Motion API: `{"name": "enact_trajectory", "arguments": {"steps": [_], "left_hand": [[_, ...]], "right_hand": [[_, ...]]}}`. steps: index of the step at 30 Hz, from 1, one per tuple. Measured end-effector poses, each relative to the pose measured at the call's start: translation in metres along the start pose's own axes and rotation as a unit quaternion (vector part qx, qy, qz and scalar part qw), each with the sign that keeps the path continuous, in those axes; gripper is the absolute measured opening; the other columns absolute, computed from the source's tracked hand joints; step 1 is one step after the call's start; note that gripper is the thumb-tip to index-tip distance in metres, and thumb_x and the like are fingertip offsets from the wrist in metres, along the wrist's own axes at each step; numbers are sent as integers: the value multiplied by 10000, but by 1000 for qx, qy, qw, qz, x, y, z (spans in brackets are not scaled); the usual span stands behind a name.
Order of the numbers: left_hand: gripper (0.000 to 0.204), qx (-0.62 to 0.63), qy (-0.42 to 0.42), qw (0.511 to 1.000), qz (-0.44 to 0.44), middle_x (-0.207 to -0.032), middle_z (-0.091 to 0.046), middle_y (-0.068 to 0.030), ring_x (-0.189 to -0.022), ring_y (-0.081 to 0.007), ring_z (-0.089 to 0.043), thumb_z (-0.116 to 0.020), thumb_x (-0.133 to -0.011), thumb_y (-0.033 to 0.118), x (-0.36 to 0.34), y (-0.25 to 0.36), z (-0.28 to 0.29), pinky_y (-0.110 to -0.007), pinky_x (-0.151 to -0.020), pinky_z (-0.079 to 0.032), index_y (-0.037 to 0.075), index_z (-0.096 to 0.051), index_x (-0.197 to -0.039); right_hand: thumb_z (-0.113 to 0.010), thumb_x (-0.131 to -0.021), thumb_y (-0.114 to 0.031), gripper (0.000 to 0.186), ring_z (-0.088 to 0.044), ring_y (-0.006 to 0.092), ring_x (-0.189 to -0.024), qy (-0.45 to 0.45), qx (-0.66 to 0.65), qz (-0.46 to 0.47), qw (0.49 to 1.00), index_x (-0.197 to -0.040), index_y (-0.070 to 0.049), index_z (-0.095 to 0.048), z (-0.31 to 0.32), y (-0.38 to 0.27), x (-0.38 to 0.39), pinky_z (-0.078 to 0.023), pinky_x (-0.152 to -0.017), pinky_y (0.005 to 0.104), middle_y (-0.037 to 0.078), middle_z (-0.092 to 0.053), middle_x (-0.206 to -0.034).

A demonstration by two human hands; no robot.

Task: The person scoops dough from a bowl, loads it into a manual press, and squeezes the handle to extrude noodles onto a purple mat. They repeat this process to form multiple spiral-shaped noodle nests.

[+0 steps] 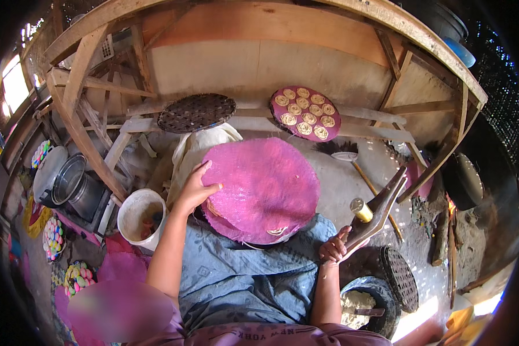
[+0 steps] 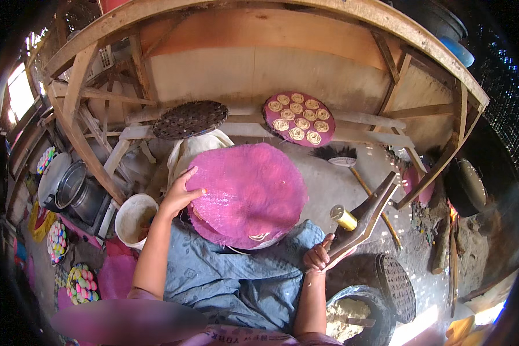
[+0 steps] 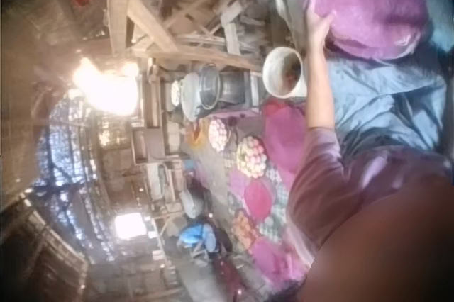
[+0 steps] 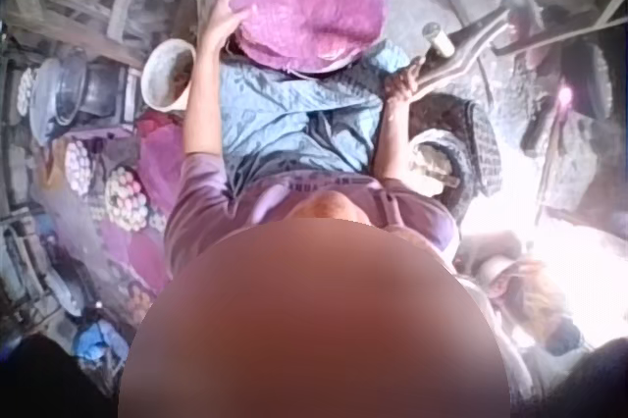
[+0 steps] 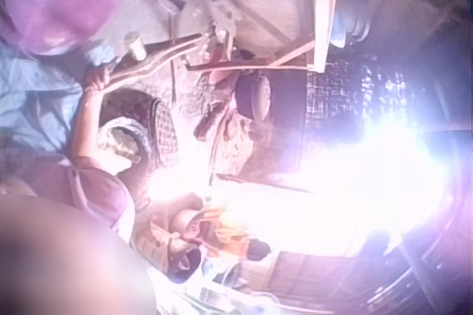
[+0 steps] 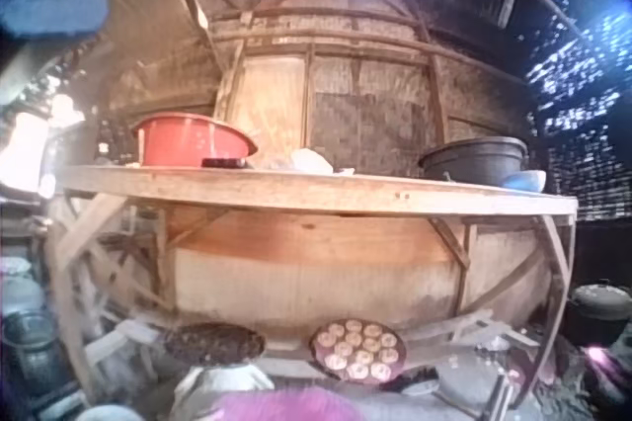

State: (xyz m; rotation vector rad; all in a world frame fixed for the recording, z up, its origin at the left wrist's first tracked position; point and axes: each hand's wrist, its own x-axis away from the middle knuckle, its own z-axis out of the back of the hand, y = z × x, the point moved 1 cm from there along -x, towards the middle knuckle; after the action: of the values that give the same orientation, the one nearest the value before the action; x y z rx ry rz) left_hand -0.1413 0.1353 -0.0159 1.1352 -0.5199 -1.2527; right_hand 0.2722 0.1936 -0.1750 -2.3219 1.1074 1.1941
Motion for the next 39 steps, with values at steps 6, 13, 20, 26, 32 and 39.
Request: {"name": "enact_trajectory", "arguments": {"steps": [6,13,20,26,32,39], "left_hand": [[726,-137,-4,990,-23,-1461,-371,-182,-1302,-291,-443,-767,-733,119,9,6,8,-361,-1086,-350,34,-468,-1389],[758,-287,-7,957,48,-1436,-391,-189,-1297,-342,-448,-827,-678,219,29,36,10,-386,-1079,-372,71,-514,-1352],[614,-160,135,977,-35,-1386,-441,-109,-939,-170,-567,-837,-716,235,25,88,81,-274,-753,-500,86,-603,-1264],[865,255,-40,950,-174,-1478,-378,-165,-1081,-186,-570,-656,-857,520,9,150,55,-330,-885,-489,43,-282,-1474],[864,603,-196,764,-120,-1283,-532,-253,-1101,-318,-606,-487,-869,691,-25,179,14,-454,-977,-485,-34,-437,-1337],[659,725,-93,675,-102,-700,-470,-32,-712,-219,-482,-272,-896,709,-143,100,60,-410,-825,-415,94,-474,-772]], "right_hand": [[-430,-995,-400,498,-610,158,-587,16,4,-3,1000,-1455,-219,-369,-12,5,-8,-506,-509,305,61,-609,-784],[-442,-976,-480,581,-590,157,-546,13,14,-32,999,-1467,-184,-350,-1,0,-3,-485,-440,280,87,-605,-801],[-445,-737,-856,1023,-545,187,-545,77,85,-91,989,-1438,-114,-374,-32,9,-20,-437,-467,300,114,-580,-794],[-414,-658,-936,1194,-514,240,-544,176,200,-248,932,-1376,18,-383,-81,42,-89,-389,-484,339,173,-553,-723],[-551,-694,-836,1057,-617,254,-651,233,360,-567,703,-1238,64,-442,-67,71,-171,-500,-566,327,207,-635,-855],[-231,-881,-776,864,-668,230,-725,219,535,-594,559,-1202,-23,-506,-28,102,-339,-547,-592,324,179,-642,-855]]}}
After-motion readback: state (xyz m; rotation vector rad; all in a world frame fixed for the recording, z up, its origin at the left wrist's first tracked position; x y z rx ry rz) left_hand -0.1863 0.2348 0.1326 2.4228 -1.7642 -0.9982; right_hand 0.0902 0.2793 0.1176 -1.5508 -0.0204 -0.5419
